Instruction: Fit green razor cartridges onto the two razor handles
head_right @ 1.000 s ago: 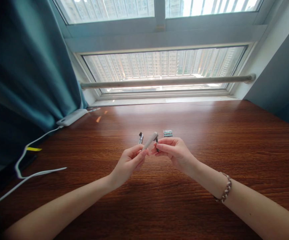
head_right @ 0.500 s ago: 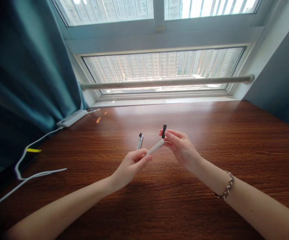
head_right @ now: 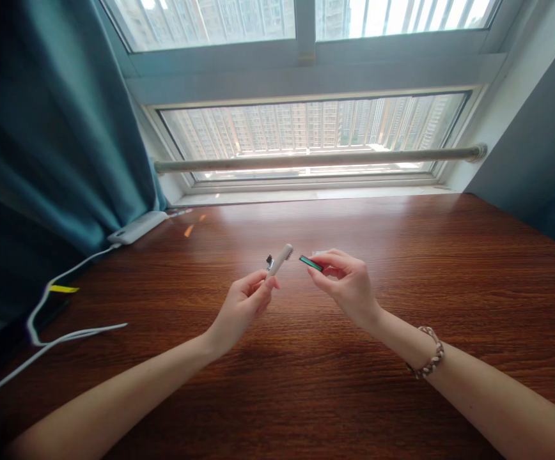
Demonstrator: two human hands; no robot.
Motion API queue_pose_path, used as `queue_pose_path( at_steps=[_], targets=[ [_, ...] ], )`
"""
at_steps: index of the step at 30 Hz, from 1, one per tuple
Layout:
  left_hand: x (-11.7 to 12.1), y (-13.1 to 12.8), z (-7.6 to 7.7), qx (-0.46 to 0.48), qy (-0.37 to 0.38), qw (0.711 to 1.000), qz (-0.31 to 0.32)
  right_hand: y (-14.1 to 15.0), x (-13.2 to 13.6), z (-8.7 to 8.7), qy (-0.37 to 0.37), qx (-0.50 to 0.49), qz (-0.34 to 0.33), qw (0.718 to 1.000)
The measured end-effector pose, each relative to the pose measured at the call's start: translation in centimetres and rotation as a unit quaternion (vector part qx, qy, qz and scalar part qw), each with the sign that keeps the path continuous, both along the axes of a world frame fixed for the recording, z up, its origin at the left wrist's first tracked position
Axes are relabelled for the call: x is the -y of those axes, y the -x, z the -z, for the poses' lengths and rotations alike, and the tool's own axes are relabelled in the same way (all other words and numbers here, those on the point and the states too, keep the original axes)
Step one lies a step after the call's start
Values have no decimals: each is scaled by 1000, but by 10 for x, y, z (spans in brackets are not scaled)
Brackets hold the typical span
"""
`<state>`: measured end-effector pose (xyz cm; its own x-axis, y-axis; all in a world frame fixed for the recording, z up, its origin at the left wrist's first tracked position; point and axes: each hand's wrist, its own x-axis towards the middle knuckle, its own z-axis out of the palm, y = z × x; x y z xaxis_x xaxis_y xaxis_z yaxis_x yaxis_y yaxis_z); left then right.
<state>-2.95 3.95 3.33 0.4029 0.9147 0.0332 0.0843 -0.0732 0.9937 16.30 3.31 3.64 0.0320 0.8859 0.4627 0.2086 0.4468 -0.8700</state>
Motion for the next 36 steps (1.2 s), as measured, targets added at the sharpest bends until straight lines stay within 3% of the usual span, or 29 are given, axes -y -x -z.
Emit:
queue_pose_path(
  at_steps=[7,11,14,20,26,30,36],
  targets=[
    [1,-2,4,-98,-47,994,17,1,3,-4,-31,32,26,999],
    [4,-2,4,-60,-18,998,28,2,0,-3,43,-67,3,997],
    [5,-1,3,-43,-21,999,17,3,-3,1,118,-159,-26,980],
    [5,-1,2,-93,-62,993,21,5,-1,3,196,-188,-71,960],
    [5,-2,1,-135,-98,986,-6,4,-1,3,224,-210,-46,951],
    [5,-3,2,-150,-118,982,1,4,0,3,224,-198,-68,952],
    [3,0,6,-214,-138,967,12,2,-5,2,209,-271,-34,939]
  ],
)
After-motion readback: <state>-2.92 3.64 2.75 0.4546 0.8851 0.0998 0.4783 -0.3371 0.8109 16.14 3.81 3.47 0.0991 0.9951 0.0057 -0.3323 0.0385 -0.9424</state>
